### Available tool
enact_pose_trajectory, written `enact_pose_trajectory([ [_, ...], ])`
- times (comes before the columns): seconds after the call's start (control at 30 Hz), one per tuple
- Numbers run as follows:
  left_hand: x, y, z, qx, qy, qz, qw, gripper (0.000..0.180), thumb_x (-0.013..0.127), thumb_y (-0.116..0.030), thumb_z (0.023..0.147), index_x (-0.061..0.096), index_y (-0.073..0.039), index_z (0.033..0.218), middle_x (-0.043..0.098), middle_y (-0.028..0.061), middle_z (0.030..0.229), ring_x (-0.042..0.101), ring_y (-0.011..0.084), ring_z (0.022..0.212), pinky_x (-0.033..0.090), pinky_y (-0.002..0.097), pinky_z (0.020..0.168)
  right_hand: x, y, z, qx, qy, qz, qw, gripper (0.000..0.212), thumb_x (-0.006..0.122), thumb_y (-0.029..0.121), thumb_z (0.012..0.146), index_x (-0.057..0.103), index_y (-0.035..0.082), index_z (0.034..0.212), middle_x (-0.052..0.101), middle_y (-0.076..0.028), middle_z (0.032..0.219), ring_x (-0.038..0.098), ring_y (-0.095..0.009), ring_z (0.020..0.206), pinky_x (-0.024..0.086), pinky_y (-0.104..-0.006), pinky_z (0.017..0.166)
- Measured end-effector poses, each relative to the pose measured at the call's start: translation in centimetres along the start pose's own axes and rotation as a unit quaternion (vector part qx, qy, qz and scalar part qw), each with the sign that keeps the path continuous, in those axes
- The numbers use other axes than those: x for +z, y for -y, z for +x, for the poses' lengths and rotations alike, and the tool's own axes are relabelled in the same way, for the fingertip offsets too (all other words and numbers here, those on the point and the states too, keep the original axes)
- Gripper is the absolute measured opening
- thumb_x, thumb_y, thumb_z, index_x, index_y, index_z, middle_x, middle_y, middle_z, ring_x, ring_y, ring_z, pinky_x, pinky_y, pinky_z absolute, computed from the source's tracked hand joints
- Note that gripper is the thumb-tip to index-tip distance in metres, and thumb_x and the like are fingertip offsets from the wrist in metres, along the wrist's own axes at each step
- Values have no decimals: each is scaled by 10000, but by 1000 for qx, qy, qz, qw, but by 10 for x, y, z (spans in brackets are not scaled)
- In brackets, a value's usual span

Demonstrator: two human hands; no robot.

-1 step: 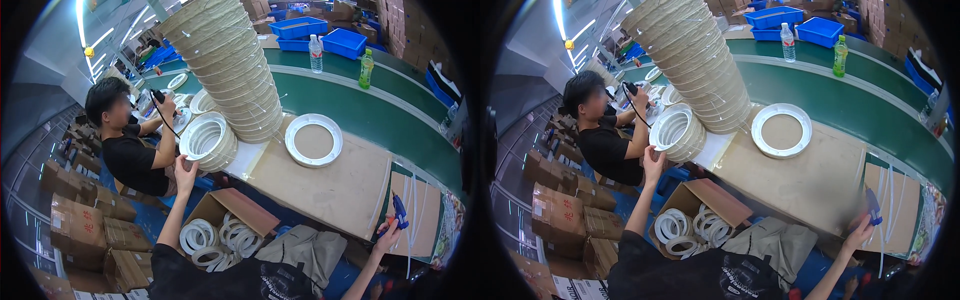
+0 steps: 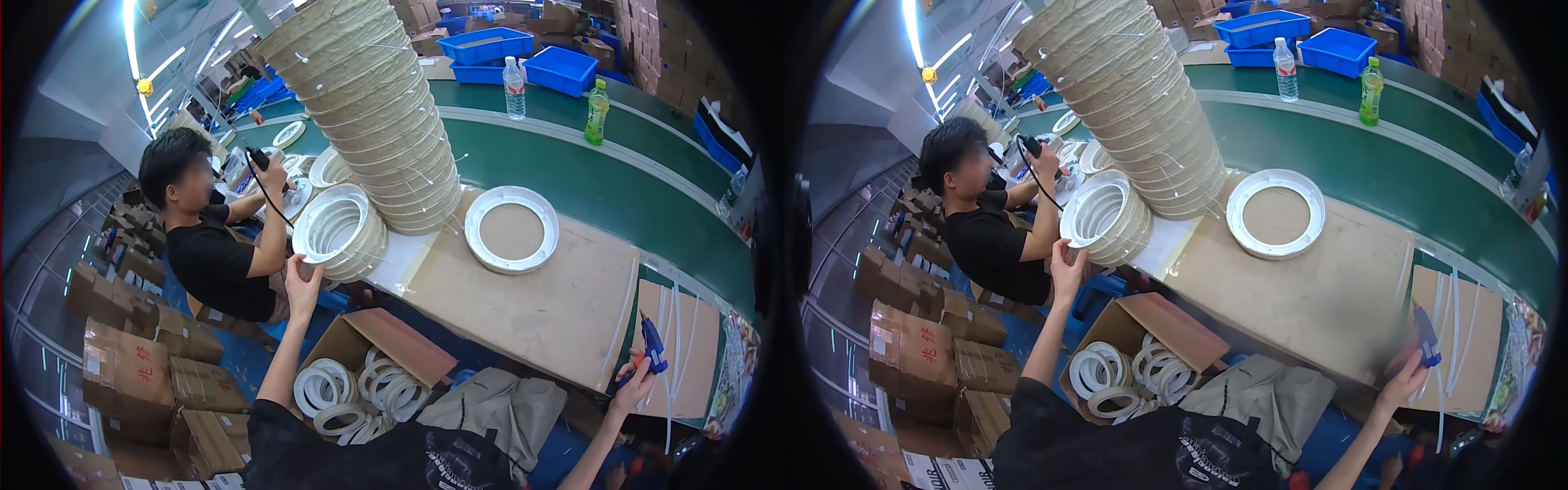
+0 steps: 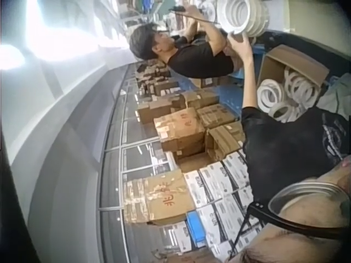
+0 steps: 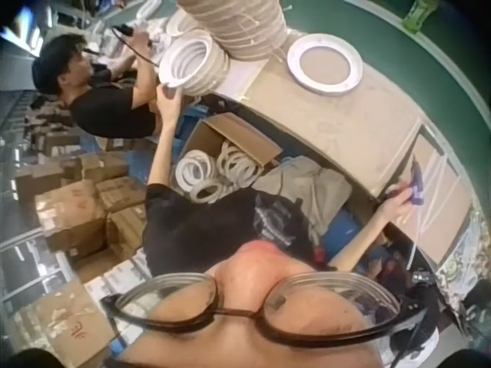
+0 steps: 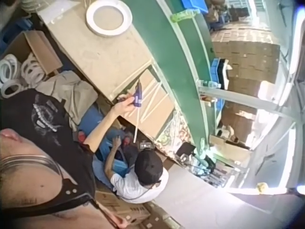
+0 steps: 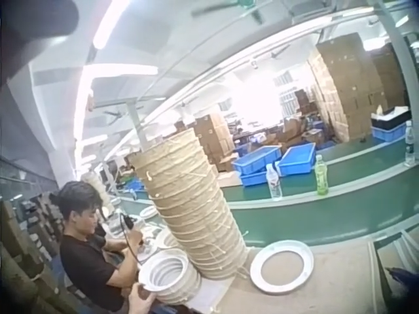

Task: Assembling circular plastic light fixture components using a hot glue gun to attach wires and LED strips.

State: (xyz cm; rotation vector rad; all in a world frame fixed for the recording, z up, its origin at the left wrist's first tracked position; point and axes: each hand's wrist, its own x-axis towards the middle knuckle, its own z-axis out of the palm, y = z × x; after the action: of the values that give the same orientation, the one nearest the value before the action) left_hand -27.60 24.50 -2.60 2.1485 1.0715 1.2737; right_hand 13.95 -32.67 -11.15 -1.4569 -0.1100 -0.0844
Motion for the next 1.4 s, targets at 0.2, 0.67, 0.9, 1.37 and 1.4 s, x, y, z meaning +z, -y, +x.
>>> enact_pose_trajectory([
  [0.2,2,-4,0,0,10,23,1000,442,764,-109,860,499,17,1191,633,176,1144,635,219,1081,492,343,951,2,-4,0,0,-10,-15,1000,306,445,291,1088,553,12,1154,671,-82,1010,504,-51,542,372,-186,441],
  [0.67,5,-34,-8,16,66,120,990,601,706,-138,907,404,40,1396,553,237,1292,538,318,1246,389,380,1077,-20,-29,6,-66,-23,-93,993,286,457,259,1084,562,6,1166,681,-113,991,514,-63,530,374,-205,432],
  [0.9,50,-130,-73,194,206,-12,959,634,639,48,868,391,22,1452,535,193,1364,615,244,1099,532,320,890,44,70,-20,77,-46,-1,996,298,501,318,1051,652,61,1053,483,34,768,398,-52,624,312,-210,561],
  [1.37,256,-207,-77,119,408,-175,888,308,592,-30,934,607,11,1239,601,168,1248,653,245,972,529,336,851,30,44,-16,8,-35,-39,999,307,444,262,1084,567,-10,1156,701,-130,1013,540,-70,554,414,-201,449],
  [1.4,257,-215,-79,121,411,-196,882,229,599,-34,926,632,17,1147,612,166,1202,651,254,955,520,343,847,29,48,-14,32,-35,-32,998,305,441,259,1084,568,-9,1156,700,-131,1014,540,-71,556,415,-201,449],
])
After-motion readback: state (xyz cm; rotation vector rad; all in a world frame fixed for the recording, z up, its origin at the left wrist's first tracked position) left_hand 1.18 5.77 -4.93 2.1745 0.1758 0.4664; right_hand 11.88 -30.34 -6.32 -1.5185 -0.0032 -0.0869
